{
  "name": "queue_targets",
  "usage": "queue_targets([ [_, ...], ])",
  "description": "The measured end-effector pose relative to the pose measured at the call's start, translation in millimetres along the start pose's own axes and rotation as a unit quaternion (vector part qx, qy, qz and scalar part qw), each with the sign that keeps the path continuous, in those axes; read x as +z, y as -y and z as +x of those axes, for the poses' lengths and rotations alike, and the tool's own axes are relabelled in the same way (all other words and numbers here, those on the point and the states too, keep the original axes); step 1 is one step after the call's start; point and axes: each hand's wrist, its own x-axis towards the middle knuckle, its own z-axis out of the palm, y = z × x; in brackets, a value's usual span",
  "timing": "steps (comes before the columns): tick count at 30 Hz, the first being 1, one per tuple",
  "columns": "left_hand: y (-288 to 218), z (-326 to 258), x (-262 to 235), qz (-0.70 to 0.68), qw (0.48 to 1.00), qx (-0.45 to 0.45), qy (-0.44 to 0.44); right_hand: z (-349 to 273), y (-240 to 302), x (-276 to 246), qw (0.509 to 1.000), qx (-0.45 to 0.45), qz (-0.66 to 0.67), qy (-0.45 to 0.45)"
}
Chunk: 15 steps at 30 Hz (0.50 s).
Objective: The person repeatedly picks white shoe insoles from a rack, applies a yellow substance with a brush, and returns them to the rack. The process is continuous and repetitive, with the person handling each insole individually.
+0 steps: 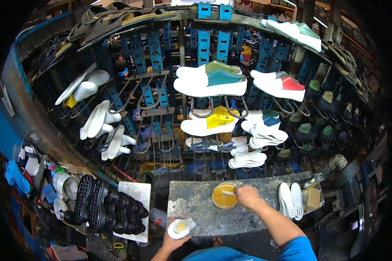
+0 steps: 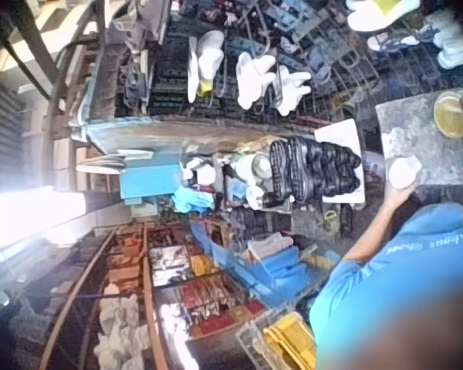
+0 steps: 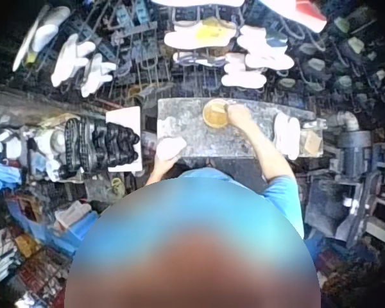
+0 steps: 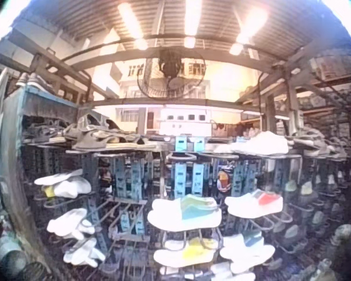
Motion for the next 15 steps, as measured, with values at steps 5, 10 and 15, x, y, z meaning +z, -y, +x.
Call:
queue_targets([
  [5, -4.0, -12.1, 2.3, 0.132, 0.991, -0.032, 0.017, -63.9, -12.3, 36.2, 0.993, -0.048, 0.101, 0.024],
  [10, -13.2, -11.1, 9.2, 0.165, 0.984, -0.073, -0.013, -78.8, -33.5, 97.0, 0.848, 0.102, 0.419, -0.307],
  [15, -9.8, -17.0, 13.4, 0.159, 0.987, -0.005, -0.025, -108.6, -27.7, 145.0, 0.88, -0.059, 0.471, 0.037],
])
